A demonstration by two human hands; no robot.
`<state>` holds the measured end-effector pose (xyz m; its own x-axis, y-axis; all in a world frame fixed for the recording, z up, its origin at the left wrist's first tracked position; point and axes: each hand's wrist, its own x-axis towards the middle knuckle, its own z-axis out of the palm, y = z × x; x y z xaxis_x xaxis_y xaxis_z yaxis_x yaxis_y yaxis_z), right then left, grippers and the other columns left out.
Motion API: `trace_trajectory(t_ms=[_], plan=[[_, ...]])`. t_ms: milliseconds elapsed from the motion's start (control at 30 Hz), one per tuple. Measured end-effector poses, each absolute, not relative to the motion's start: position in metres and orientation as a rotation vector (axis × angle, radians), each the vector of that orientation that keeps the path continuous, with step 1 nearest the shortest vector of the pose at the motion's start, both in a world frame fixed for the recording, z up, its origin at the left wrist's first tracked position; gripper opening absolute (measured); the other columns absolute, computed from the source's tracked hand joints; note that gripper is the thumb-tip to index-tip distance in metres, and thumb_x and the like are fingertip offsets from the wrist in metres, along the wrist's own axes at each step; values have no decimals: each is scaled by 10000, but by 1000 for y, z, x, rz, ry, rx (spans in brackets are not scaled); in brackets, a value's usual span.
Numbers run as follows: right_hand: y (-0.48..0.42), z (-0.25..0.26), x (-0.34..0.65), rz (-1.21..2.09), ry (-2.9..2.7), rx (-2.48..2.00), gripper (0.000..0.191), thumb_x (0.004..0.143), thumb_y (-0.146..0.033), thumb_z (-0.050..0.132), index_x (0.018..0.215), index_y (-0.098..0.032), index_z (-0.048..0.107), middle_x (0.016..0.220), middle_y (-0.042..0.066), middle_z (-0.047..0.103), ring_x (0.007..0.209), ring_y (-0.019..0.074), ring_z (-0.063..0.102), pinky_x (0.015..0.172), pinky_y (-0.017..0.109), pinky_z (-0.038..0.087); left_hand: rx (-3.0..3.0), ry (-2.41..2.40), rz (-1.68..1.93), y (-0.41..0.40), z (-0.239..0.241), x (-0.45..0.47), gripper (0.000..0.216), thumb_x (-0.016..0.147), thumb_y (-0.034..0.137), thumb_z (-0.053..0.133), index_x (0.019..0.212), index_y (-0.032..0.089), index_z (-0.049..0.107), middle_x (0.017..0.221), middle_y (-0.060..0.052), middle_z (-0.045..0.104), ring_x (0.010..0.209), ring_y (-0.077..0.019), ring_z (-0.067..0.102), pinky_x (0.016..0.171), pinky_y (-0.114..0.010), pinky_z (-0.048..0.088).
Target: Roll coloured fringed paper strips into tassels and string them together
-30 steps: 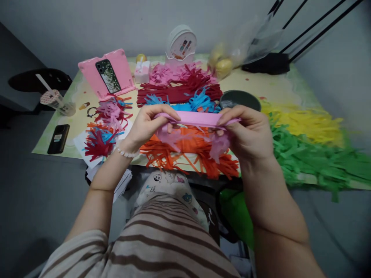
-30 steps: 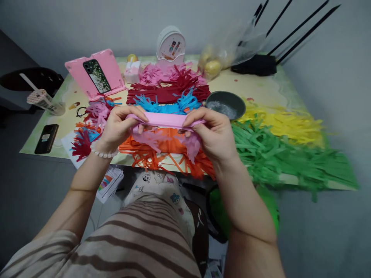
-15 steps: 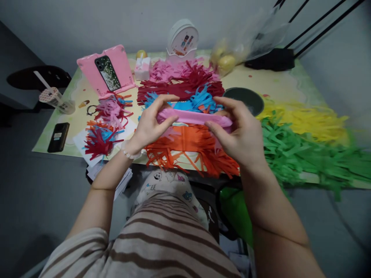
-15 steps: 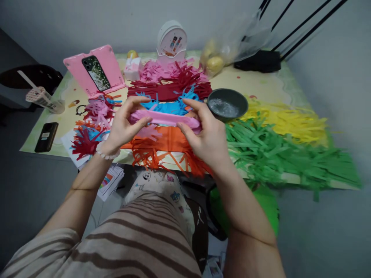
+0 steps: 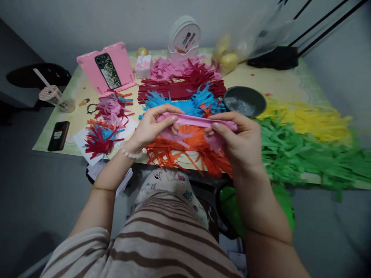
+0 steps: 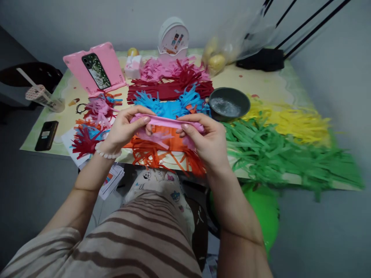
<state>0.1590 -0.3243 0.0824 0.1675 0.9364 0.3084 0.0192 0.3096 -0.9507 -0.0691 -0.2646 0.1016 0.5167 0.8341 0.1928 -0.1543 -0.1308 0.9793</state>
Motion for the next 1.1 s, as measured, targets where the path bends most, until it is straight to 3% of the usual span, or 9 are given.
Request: trace_trajectory(t_ms=[233, 367, 600, 733, 833, 933, 1033, 1100], plan=[[-325, 80, 153, 937, -1104, -974, 32, 808, -307, 844, 834, -296, 829, 703, -10, 748, 595, 130, 693, 582, 254, 583, 1219, 555, 1013, -265, 96, -63, 240, 822, 419, 831, 847, 191, 761, 679, 21, 696, 623, -104, 689, 684, -251, 603], [-326, 80, 155, 949, -1128, -991, 112, 820, -380, 826, 824, -268, 830, 695, 1, 753, 596, 138, 696, 574, 253, 572, 1248, 569, 1022, -267, 96, -63, 321, 797, 467, 852, 797, 164, 745, 707, 0, 710, 637, -98, 682, 674, -230, 587], [-333, 89, 157, 531, -1470, -1211, 135, 884, -363, 745, 835, -247, 794, 771, 18, 774, 638, 155, 690, 618, 288, 542, 1529, 700, 1027, -267, 95, -65, 403, 841, 551, 803, 799, 164, 701, 762, -26, 726, 701, -116, 698, 717, -252, 591], [-334, 93, 160, 451, -1550, -1219, 161, 905, -384, 714, 842, -251, 778, 775, 21, 764, 636, 163, 678, 637, 308, 537, 1677, 673, 1000, -266, 101, -70, 433, 855, 576, 779, 776, 156, 711, 779, -50, 732, 751, -136, 712, 755, -271, 583], [-333, 95, 164, 490, -1581, -1195, 177, 920, -387, 699, 835, -248, 769, 755, 20, 752, 617, 161, 667, 623, 308, 530, 1659, 666, 958, -263, 106, -73, 429, 822, 591, 804, 916, 177, 747, 833, -44, 748, 756, -144, 732, 739, -269, 590], [-332, 96, 167, 497, -1642, -1148, 149, 921, -357, 701, 837, -257, 774, 805, 28, 770, 677, 182, 698, 683, 331, 561, 1615, 703, 841, -259, 110, -72, 495, 807, 617, 804, 1061, 196, 747, 785, -23, 745, 630, -123, 701, 615, -237, 557], [-332, 98, 167, 460, -1696, -1127, 98, 907, -317, 715, 865, -266, 787, 866, 31, 792, 755, 200, 727, 741, 338, 577, 1679, 761, 742, -258, 113, -70, 470, 799, 609, 812, 856, 148, 746, 660, -18, 705, 545, -99, 641, 540, -206, 498], [-332, 97, 166, 431, -1691, -1183, 129, 891, -309, 729, 991, -266, 799, 970, 41, 809, 825, 210, 742, 778, 337, 584, 1694, 776, 759, -259, 112, -69, 474, 792, 603, 819, 784, 140, 714, 666, -23, 708, 572, -107, 661, 552, -204, 509]])
